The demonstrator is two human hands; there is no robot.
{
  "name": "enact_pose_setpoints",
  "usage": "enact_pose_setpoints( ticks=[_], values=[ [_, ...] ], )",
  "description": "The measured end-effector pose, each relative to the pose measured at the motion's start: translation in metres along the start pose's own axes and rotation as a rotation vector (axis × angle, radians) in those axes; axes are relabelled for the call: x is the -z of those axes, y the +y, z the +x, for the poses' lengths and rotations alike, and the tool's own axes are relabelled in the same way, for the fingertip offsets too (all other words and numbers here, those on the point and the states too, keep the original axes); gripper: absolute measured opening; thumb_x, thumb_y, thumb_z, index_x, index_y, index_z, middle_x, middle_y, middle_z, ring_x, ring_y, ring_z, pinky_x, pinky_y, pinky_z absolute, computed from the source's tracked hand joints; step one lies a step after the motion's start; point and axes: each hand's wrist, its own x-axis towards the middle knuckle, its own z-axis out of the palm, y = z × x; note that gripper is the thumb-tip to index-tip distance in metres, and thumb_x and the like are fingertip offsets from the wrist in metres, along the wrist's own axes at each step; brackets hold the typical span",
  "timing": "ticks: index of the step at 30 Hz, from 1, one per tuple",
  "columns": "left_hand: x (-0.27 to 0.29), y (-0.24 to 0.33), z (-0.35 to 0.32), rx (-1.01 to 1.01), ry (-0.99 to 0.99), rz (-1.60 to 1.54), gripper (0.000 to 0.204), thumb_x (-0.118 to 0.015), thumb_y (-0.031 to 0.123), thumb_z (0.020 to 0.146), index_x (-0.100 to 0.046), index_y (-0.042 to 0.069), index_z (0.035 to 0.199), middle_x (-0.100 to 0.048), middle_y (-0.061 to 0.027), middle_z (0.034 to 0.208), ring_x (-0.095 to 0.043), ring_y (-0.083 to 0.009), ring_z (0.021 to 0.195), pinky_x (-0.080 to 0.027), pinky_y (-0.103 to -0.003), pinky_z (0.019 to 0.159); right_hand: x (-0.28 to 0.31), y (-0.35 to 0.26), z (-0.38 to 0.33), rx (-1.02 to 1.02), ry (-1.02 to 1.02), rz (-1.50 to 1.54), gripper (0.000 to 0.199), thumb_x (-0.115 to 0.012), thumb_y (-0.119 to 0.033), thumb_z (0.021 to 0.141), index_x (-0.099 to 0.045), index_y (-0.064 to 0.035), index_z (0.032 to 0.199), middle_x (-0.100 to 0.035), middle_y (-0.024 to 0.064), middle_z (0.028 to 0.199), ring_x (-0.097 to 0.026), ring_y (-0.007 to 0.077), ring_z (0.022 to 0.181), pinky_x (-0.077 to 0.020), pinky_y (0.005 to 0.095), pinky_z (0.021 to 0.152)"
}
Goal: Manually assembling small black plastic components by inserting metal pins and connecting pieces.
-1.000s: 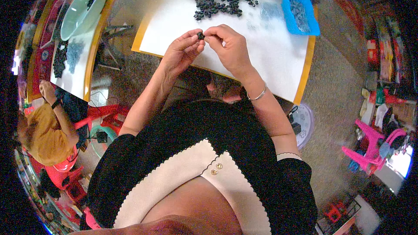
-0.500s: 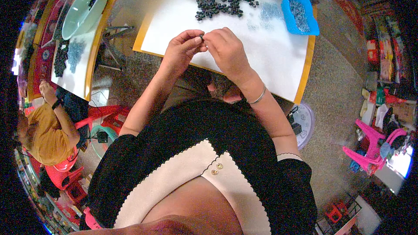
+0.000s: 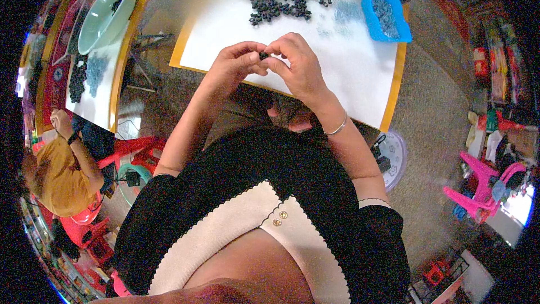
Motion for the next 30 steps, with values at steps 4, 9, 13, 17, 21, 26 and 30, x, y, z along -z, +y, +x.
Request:
enact_pose_setpoints(
  ticks=[4, 9, 13, 17, 21, 26, 30],
  values=[
    [0.008, 0.002, 0.000, 0.118, -0.149, -0.002, 0.030, -0.062, 0.017, 0.086, -0.057, -0.004, 0.107, -0.062, -0.0077, 0.086, -0.061, -0.0136, 0.073, -0.053, -0.025, 0.069, 0.004, 0.002, 0.001, 0.075, -0.084, 0.029, 0.017, -0.068, -0.016, 0.077, -0.060, -0.0039, 0.086, -0.054, 0.0059, 0.082, -0.053, 0.0195, 0.080, -0.0453, 0.0299, 0.067],
    [0.006, -0.005, 0.000, 0.111, -0.230, -0.216, 0.030, -0.058, 0.018, 0.089, -0.055, -0.004, 0.109, -0.061, -0.0054, 0.083, -0.058, -0.0112, 0.070, -0.049, -0.022, 0.062, 0.002, 0.008, -0.002, 0.071, -0.046, 0.097, 0.019, -0.066, -0.017, 0.078, -0.061, -0.0039, 0.090, -0.053, 0.0066, 0.088, -0.053, 0.0191, 0.083, -0.0454, 0.0294, 0.070],
    [-0.001, -0.007, -0.002, 0.078, -0.210, -0.355, 0.029, -0.054, 0.017, 0.091, -0.054, -0.004, 0.110, -0.060, -0.0055, 0.085, -0.054, -0.0102, 0.071, -0.042, -0.022, 0.059, -0.004, 0.005, -0.007, -0.056, -0.003, 0.202, 0.021, -0.065, -0.016, 0.079, -0.062, -0.0044, 0.097, -0.053, 0.0079, 0.094, -0.054, 0.0192, 0.087, -0.0460, 0.0286, 0.075],
    [-0.020, -0.005, -0.006, 0.018, 0.023, -0.175, 0.028, -0.053, 0.017, 0.092, -0.054, -0.003, 0.111, -0.057, -0.0038, 0.084, -0.049, -0.0092, 0.070, -0.039, -0.021, 0.060, -0.005, 0.001, -0.009, -0.062, -0.006, 0.183, 0.025, -0.065, -0.013, 0.079, -0.063, -0.0056, 0.103, -0.054, 0.0086, 0.099, -0.056, 0.0206, 0.091, -0.0465, 0.0293, 0.079],
    [-0.015, -0.009, -0.010, 0.006, 0.026, -0.117, 0.029, -0.053, 0.019, 0.093, -0.055, -0.002, 0.112, -0.055, -0.0021, 0.078, -0.046, -0.0084, 0.064, -0.038, -0.021, 0.057, 0.002, -0.003, -0.011, -0.019, -0.037, 0.098, 0.028, -0.065, -0.012, 0.079, -0.064, -0.0069, 0.106, -0.056, 0.0090, 0.101, -0.057, 0.0217, 0.092, -0.0468, 0.0304, 0.080],
    [-0.017, -0.010, -0.010, -0.003, 0.052, -0.089, 0.028, -0.050, 0.022, 0.095, -0.056, 0.000, 0.110, -0.051, -0.0001, 0.073, -0.041, -0.0070, 0.059, -0.034, -0.020, 0.052, 0.000, -0.006, -0.013, -0.028, 0.004, 0.064, 0.026, -0.065, -0.013, 0.080, -0.063, -0.0056, 0.105, -0.056, 0.0094, 0.101, -0.057, 0.0217, 0.093, -0.0469, 0.0308, 0.081],
    [-0.025, -0.011, -0.013, -0.036, 0.120, -0.045, 0.027, -0.047, 0.024, 0.096, -0.056, 0.000, 0.106, -0.045, 0.0019, 0.071, -0.036, -0.0060, 0.058, -0.030, -0.021, 0.049, -0.008, -0.007, -0.015, -0.108, 0.085, 0.242, 0.026, -0.060, -0.013, 0.084, -0.058, -0.0024, 0.107, -0.055, 0.0096, 0.104, -0.056, 0.0201, 0.093, -0.0463, 0.0305, 0.082]
  ],
)
